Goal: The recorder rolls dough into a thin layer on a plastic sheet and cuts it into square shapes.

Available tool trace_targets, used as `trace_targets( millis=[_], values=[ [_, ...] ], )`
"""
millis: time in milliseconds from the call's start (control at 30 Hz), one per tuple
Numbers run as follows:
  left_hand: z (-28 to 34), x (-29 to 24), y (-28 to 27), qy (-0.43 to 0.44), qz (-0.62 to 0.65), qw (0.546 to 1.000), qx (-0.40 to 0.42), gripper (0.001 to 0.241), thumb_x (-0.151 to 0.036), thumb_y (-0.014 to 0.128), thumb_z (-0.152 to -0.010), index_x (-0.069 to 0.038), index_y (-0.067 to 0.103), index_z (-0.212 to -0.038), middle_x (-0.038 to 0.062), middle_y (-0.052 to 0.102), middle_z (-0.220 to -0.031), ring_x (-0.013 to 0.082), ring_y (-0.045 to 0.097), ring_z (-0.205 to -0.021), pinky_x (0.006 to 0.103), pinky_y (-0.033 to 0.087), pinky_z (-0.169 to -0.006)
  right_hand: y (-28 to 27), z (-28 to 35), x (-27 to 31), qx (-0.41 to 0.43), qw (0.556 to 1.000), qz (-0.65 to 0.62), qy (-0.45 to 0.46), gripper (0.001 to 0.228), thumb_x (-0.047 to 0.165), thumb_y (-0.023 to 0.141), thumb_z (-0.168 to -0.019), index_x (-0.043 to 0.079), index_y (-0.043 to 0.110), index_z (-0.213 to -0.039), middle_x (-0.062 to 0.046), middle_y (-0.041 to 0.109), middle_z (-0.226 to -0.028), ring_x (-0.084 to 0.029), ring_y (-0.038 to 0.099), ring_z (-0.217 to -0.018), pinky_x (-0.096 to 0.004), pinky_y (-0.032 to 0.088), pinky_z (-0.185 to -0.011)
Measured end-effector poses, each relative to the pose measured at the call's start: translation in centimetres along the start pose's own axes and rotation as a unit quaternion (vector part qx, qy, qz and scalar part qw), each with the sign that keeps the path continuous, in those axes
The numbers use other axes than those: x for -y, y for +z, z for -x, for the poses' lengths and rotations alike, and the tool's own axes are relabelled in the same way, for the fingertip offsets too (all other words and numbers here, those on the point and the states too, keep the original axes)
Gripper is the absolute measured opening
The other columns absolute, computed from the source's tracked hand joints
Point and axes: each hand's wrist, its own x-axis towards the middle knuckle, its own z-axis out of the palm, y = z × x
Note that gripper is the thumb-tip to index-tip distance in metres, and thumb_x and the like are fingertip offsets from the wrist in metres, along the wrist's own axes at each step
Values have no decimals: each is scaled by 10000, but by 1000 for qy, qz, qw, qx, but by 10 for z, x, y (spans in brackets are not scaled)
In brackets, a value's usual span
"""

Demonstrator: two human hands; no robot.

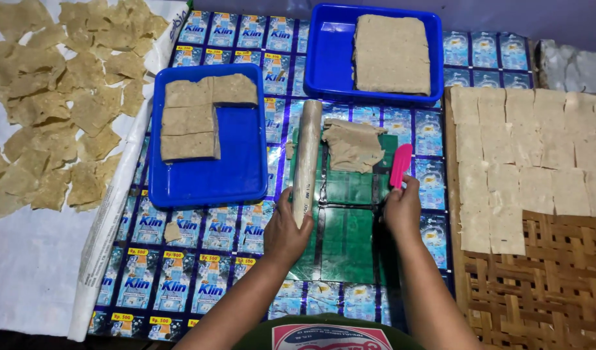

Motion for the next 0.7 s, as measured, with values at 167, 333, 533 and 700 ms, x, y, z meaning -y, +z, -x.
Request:
trace_targets(
  millis=[167, 333, 533, 700],
  values=[
    [-4, -4, 5, -2, 0, 1000, 0, 712, -385, 567, -936, -127, 285, -1537, 258, 683, -1135, 486, 659, -1068, 602, 526, -871, 18, 1, 20, 54, 985, -156, 59, 442, 50, 414, -1032, -29, 424, -1466, -207, 640, -744, -306, 641, -469, -409, 573, -336],
    [-5, -6, 3, -8, -6, 1000, 9, 711, -385, 564, -951, -119, 289, -1549, 250, 681, -1154, 473, 662, -1082, 586, 532, -880, 26, 19, 60, 62, 993, 87, -53, 505, 120, 437, -1027, 136, 459, -1532, -387, 667, -1146, -554, 621, -1142, -645, 501, -992],
    [-10, -10, -4, -21, 27, 998, 45, 779, -601, 648, -919, -134, 431, -1504, 188, 698, -1137, 401, 655, -1125, 547, 495, -970, 10, 23, 52, 166, 910, 350, -145, 749, 38, 463, -917, 102, 253, -1633, -277, 553, -1283, -534, 691, -1001, -638, 588, -799],
    [-12, -2, -8, -17, 109, 993, 41, 644, -465, 689, -932, -135, 504, -1453, 186, 711, -1130, 405, 622, -1145, 526, 483, -995, -16, 119, 56, 260, 891, 337, -156, 784, 5, 365, -928, 305, 236, -1641, -178, 534, -1285, -523, 690, -993, -614, 588, -824]
  ],
)
